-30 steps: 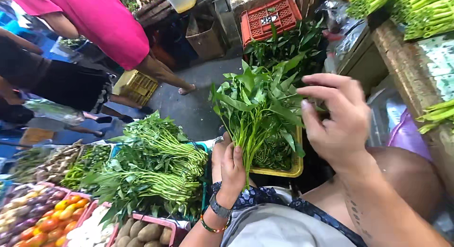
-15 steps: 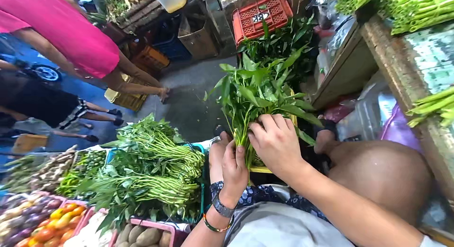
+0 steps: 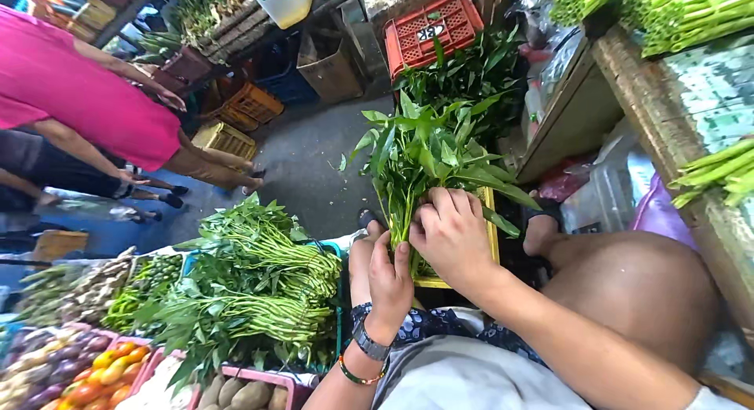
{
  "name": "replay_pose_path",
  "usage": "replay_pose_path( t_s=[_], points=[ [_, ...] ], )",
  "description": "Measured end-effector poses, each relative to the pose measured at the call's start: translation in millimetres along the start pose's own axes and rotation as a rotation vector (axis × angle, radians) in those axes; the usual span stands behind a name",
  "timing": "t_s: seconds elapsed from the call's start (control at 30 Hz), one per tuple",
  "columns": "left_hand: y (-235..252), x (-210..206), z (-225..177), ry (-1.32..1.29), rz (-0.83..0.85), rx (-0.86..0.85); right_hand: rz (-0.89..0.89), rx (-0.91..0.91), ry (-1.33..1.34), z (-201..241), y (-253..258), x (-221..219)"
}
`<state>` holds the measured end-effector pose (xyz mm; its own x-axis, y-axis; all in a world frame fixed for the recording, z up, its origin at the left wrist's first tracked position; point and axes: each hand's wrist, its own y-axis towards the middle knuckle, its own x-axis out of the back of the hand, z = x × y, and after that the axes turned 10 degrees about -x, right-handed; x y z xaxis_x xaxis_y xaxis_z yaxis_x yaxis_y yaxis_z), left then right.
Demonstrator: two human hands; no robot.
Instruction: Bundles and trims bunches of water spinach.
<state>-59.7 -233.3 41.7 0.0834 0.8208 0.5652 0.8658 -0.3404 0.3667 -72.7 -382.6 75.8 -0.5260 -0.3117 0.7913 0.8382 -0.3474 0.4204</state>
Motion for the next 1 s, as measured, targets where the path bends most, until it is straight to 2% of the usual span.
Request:
replay_pose_path(
  t_s=[0.13, 0.27, 0.37, 0.47, 0.57, 0.63, 0.73, 0.77, 0.8, 0.87, 1.0],
  points=[
    [7, 2, 4, 0.007, -0.016, 0.018, 0.176, -0.084, 0.269, 0, 3, 18],
    [10, 7, 6, -0.012, -0.020, 0.064, 0.284, -0.055, 0.626, -2, 5, 45],
    [10, 11, 10, -0.085, -0.036, 0.108, 0.350, 0.109, 0.947, -8, 4, 79],
    [12, 15, 13, -0.012, -0.063, 0.207, 0.417, 0.310, 1.221, -13, 5, 108],
    [13, 20, 22, 0.032, -0.093, 0.204, 0.637, 0.453, 1.415, -24, 14, 111],
    [14, 23, 23, -0.031, -0.095, 0.205, 0.826, 0.466, 1.221, -40, 23, 95],
    [17, 25, 20, -0.103, -0.110, 0.183, 0.958, 0.207, 0.407, -48, 29, 68],
    [18, 26, 18, -0.111, -0.127, 0.177, 1.006, 0.121, 0.243, -44, 29, 57],
    [17, 29, 16, -0.104, -0.144, 0.176, 1.054, 0.066, 0.168, -38, 29, 48],
    [22, 32, 7, -0.088, -0.160, 0.172, 1.085, 0.045, 0.201, -34, 23, 41],
    [64, 15, -28, -0.147, -0.124, -0.045, 1.160, -0.019, 0.200, -25, 19, 29]
  ],
)
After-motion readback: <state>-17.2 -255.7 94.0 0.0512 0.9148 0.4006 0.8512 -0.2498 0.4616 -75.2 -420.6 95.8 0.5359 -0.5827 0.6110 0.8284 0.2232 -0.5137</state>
